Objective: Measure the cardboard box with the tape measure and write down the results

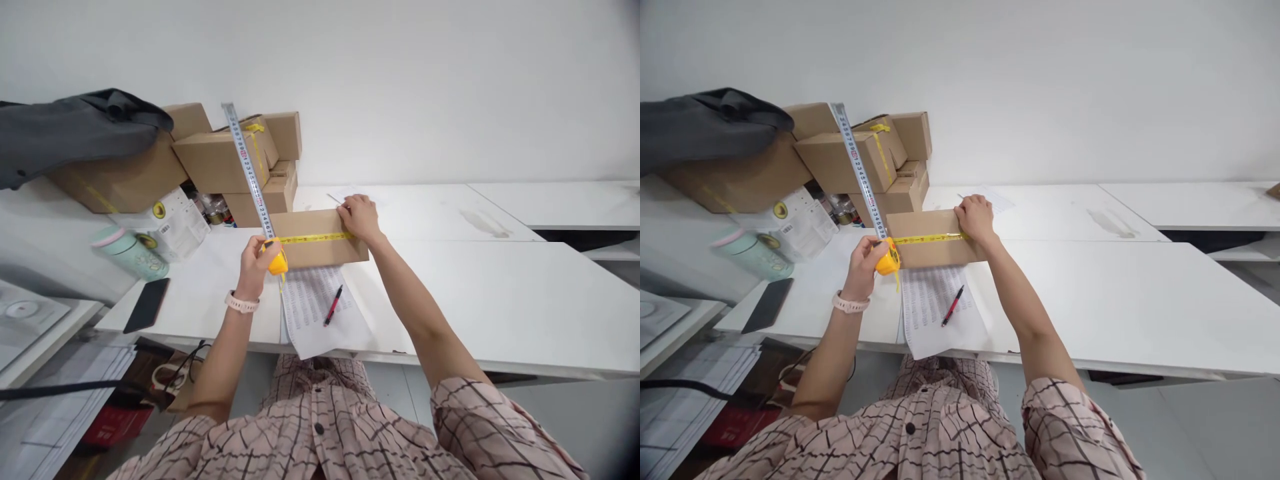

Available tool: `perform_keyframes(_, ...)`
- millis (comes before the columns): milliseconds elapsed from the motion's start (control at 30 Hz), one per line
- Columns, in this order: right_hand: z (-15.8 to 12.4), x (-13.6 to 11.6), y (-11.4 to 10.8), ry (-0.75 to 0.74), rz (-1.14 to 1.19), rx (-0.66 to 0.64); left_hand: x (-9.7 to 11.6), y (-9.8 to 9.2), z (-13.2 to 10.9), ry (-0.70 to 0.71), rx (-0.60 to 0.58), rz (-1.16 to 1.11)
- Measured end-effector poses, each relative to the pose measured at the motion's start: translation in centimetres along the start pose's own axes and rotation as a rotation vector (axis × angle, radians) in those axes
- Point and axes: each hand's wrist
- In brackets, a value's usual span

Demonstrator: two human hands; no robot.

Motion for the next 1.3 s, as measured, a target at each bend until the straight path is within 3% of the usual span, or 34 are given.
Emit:
perform_keyframes(67,1.0,-0.3,0.4,-0.037,0.006,-0.050,-0.5,1.3,-2.2,-0.038,-0.074,-0.047)
perform_keyframes(200,1.7,-0.5,1.0,-0.011,-0.029,-0.059,-3.4,3.4,-7.4,-0.305,-0.281,-0.187)
perform_keyframes(367,1.6,-0.7,1.4,-0.015,-0.085,-0.046,-7.7,4.3,-10.8,-0.457,-0.327,-0.242)
perform_keyframes(500,1.7,-1.0,1.5,0.027,-0.089,-0.037,-8.9,3.9,-11.7,-0.485,-0.329,-0.197)
perform_keyframes(933,2.9,-1.6,3.1,0.125,-0.061,0.045,-9.8,2.9,-13.1,-0.563,-0.341,-0.181)
perform_keyframes(1300,3.4,-1.3,3.8,0.117,-0.122,0.059,-11.7,2.8,-12.5,-0.459,-0.345,0.002)
Point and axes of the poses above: each hand's wrist, its own z-axis towards the middle knuckle, its own y-axis out of the palm, x = y × z, and after that the axes turned 8 degrees about -z, right-handed
